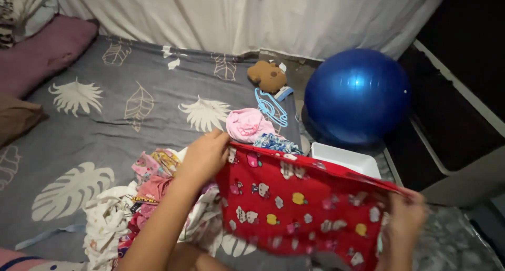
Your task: Fold various pieces of baby or children's clothing and place them into a storage drawer.
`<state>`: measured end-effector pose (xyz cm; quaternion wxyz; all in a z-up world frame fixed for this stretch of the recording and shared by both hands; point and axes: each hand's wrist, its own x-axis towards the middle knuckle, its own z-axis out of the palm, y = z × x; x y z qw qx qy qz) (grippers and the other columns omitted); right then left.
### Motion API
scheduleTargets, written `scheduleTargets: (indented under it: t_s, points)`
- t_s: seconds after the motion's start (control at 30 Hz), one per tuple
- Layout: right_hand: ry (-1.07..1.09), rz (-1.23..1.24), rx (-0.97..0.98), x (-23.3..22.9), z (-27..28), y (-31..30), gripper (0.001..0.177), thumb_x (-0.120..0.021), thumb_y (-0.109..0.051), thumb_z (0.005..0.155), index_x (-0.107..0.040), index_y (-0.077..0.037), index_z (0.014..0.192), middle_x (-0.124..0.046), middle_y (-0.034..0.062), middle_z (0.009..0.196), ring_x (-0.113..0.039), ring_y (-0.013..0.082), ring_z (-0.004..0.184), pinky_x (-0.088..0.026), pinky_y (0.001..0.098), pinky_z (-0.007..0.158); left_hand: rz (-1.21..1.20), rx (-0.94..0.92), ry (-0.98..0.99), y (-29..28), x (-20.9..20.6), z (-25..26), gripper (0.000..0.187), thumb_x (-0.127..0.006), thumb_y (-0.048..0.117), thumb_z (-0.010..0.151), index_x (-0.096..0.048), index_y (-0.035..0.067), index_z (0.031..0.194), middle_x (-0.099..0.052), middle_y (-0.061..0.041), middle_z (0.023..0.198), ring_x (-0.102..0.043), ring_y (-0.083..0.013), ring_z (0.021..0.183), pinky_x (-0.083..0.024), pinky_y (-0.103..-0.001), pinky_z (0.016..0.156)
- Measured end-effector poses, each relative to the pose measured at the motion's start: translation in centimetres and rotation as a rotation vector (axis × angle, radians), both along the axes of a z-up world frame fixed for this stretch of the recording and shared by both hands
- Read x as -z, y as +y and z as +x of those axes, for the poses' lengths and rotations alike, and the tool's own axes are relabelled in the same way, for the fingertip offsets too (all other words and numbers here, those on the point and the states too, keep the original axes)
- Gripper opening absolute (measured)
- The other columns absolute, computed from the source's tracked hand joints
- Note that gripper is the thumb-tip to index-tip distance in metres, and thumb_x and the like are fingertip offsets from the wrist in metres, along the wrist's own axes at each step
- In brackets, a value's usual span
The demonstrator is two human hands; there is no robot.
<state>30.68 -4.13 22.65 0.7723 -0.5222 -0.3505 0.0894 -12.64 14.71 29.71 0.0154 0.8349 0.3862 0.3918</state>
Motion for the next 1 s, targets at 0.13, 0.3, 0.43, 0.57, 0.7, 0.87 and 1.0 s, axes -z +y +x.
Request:
scheduleTargets:
  t_s: [0.13, 0.3, 0.43, 0.57, 0.7, 0.87, 1.0]
  points:
    - [0.241, -0.325, -0.165, 9.4, 5.6, 6.0, 0.018, -0.056, -0.003, 0.1, -0.055, -0.006, 0.117, -0.068, 0.0101, 0.102, -0.072, 0.0228, 0.083, -0.057, 0.034, 0.068, -0.018, -0.092, 0.13, 6.2, 8.7, 2.5, 0.014, -0.067, 0.014, 0.078, -0.066, 0.008, 0.092, -0.067, -0.013, 0.093, -0.067, -0.036, 0.089, -0.054, -0.049, 0.074]
    - [0.451, -0.284, -0.345, 20.6, 9.5, 7.0, 0.023, -0.053, 0.003, 0.096, -0.053, -0.009, 0.116, -0.066, 0.0104, 0.1, -0.07, 0.0215, 0.083, -0.061, 0.0368, 0.072, -0.008, -0.161, 0.033, 5.2, 13.7, 4.5, 0.014, -0.07, 0.02, 0.081, -0.068, 0.009, 0.089, -0.067, -0.013, 0.09, -0.065, -0.0368, 0.088, -0.053, -0.05, 0.071]
    - [0.118, -0.488, -0.28, 39.3, 16.7, 4.6, 0.034, -0.056, 0.007, 0.082, -0.052, -0.006, 0.113, -0.064, 0.0186, 0.101, -0.065, 0.0352, 0.09, -0.055, 0.0441, 0.078, -0.045, -0.075, 0.232, 1.2, 21.5, 4.4, 0.018, -0.067, 0.016, 0.077, -0.069, 0.013, 0.095, -0.067, -0.012, 0.1, -0.064, -0.0341, 0.095, -0.05, -0.049, 0.078]
    - [-0.601, -0.985, 0.072, 34.9, 9.1, 0.3, 0.029, -0.063, 0.004, 0.081, -0.063, -0.007, 0.109, -0.071, 0.019, 0.105, -0.068, 0.0389, 0.103, -0.053, 0.0448, 0.092, -0.277, 0.102, 0.468, -6.3, 24.1, 4.3, 0.027, -0.07, 0.023, 0.081, -0.066, 0.011, 0.104, -0.061, -0.015, 0.11, -0.061, -0.0364, 0.104, -0.049, -0.051, 0.088]
    - [-0.633, -0.968, 0.036, 33.8, 2.4, -2.1, 0.02, -0.065, -0.001, 0.082, -0.066, -0.009, 0.1, -0.069, 0.017, 0.106, -0.067, 0.0349, 0.105, -0.053, 0.0411, 0.095, -0.48, 0.268, 0.563, -9.4, 26.6, 4.8, 0.03, -0.069, 0.027, 0.091, -0.063, 0.012, 0.117, -0.061, -0.015, 0.116, -0.06, -0.0372, 0.109, -0.048, -0.053, 0.09]
    - [-1.05, -1.054, -0.192, 25.3, -5.0, -3.1, 0.076, -0.087, -0.007, 0.051, -0.07, -0.011, 0.125, -0.06, 0.0192, 0.13, -0.056, 0.046, 0.126, -0.043, 0.0604, 0.096, -0.427, 0.169, 0.61, -7.8, 29.3, 5.5, 0.052, -0.077, 0.027, 0.071, -0.065, 0.022, 0.122, -0.061, -0.014, 0.121, -0.054, -0.0437, 0.121, -0.04, -0.065, 0.097]
    - [-1.1, -0.963, -0.069, 30.8, -0.8, -3.3, 0.04, -0.073, -0.008, 0.068, -0.071, -0.02, 0.107, -0.066, 0.0044, 0.125, -0.062, 0.03, 0.117, -0.05, 0.0449, 0.098, -0.448, 0.147, 0.488, -6.0, 33.0, 5.5, 0.033, -0.073, 0.028, 0.08, -0.067, 0.018, 0.11, -0.066, -0.011, 0.114, -0.061, -0.0377, 0.113, -0.047, -0.058, 0.09]
